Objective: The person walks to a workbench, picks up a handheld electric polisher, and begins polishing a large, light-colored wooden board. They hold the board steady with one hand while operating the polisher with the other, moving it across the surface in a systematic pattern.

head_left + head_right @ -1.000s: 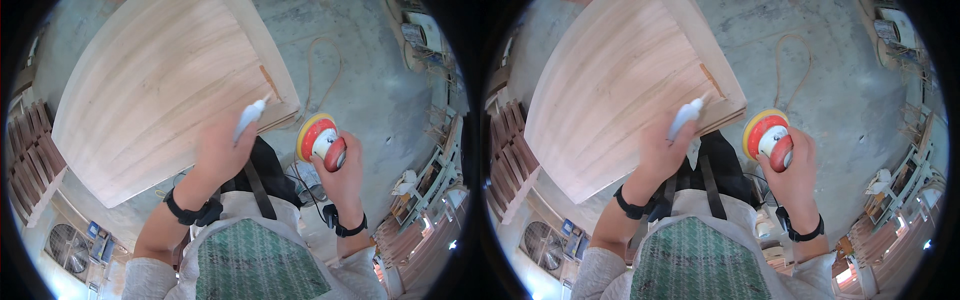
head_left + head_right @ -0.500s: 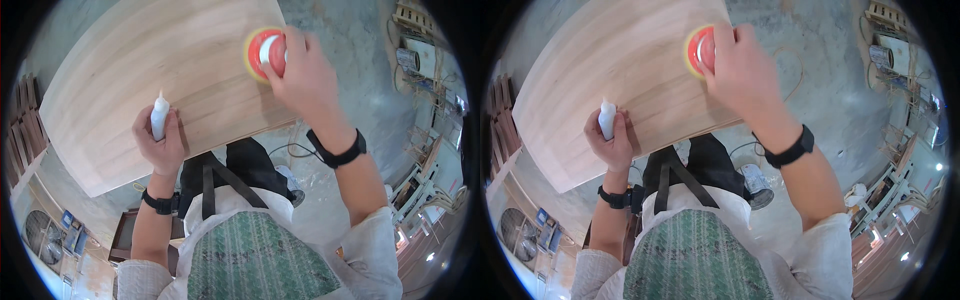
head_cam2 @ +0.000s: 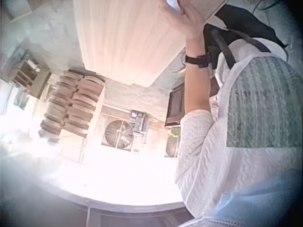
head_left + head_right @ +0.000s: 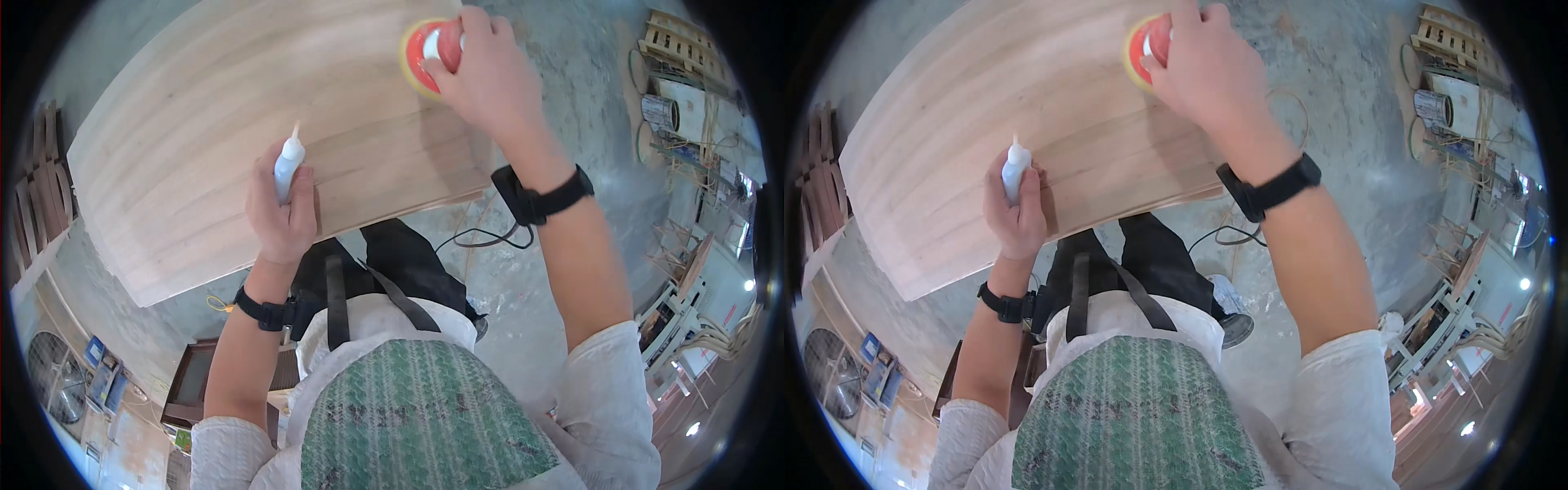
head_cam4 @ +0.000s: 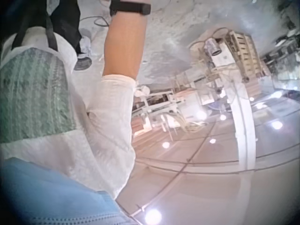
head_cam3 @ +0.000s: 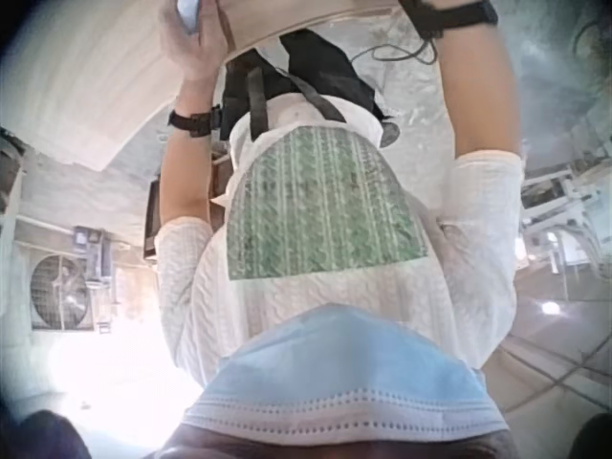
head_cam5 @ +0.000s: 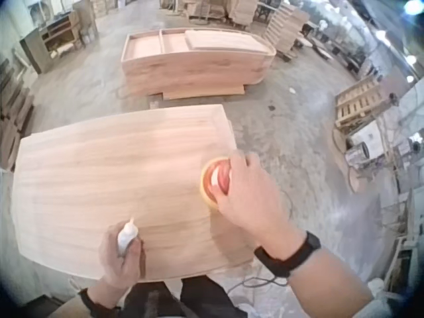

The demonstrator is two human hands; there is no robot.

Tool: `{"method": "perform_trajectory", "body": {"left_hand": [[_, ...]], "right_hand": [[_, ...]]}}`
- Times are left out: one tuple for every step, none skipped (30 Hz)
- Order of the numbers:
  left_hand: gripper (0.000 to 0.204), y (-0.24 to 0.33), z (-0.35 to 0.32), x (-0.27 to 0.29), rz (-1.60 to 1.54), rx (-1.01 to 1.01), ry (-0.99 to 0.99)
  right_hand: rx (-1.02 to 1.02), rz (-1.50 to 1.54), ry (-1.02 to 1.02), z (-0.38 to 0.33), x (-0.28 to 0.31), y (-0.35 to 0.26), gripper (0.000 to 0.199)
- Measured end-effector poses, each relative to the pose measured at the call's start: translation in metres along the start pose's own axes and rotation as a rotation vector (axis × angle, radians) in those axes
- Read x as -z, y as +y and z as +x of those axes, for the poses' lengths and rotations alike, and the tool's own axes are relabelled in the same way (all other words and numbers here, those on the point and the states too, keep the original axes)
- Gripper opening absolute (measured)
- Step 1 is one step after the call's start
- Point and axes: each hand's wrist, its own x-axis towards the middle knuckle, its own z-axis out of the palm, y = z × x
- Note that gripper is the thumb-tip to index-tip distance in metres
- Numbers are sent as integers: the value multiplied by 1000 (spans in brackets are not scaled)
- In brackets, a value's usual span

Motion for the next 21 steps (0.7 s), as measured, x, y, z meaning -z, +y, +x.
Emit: {"method": "perform_trajectory", "body": {"left_hand": [[30,3,-1,-1,-72,41,12],[30,7,-1,-3,-145,81,21],[30,11,-2,-4,-213,124,42],[31,12,-2,-4,-179,125,12],[31,13,-3,-2,-146,126,-19],[31,14,-5,-1,-114,127,-52],[30,21,-7,-4,-133,203,-59],[29,31,-9,-9,-150,277,-67],[28,41,-13,-16,-169,351,-72],[27,46,-17,-18,-62,283,-134],[26,47,-24,-20,45,216,-194],[25,50,-31,-22,158,152,-258],[25,53,-35,-26,180,59,-283],[25,57,-39,-30,201,-34,-308],[25,61,-42,-34,225,-128,-338],[26,65,-47,-37,206,-104,-375],[26,70,-50,-39,187,-79,-412],[27,74,-51,-42,163,-60,-451],[29,77,-51,-45,175,-77,-452],[31,81,-51,-47,206,-84,-464],[32,84,-50,-49,235,-90,-473]], "right_hand": [[-2,-11,-21,-5,2,0,60],[-6,-22,-40,-13,4,1,59],[2,-32,-62,-20,5,2,58],[10,1,-84,-37,4,6,58],[18,33,-105,-64,2,12,58],[24,63,-127,-92,2,19,59],[24,80,-136,-115,3,27,59],[25,99,-143,-133,6,36,60],[-1,110,-147,-146,11,48,60],[-31,127,-146,-157,15,56,61],[-59,145,-146,-163,18,65,61],[-85,133,-38,-168,19,76,62],[-111,121,68,-168,16,86,62],[-137,109,173,-166,14,95,62],[-330,343,266,-164,14,101,59],[-523,576,350,-161,16,106,56],[-566,892,490,-157,16,111,54],[-602,1204,639,-153,18,117,52],[-628,1517,792,-152,19,123,51],[-576,1489,774,-158,21,132,50],[-522,1458,755,-165,25,140,48]]}}
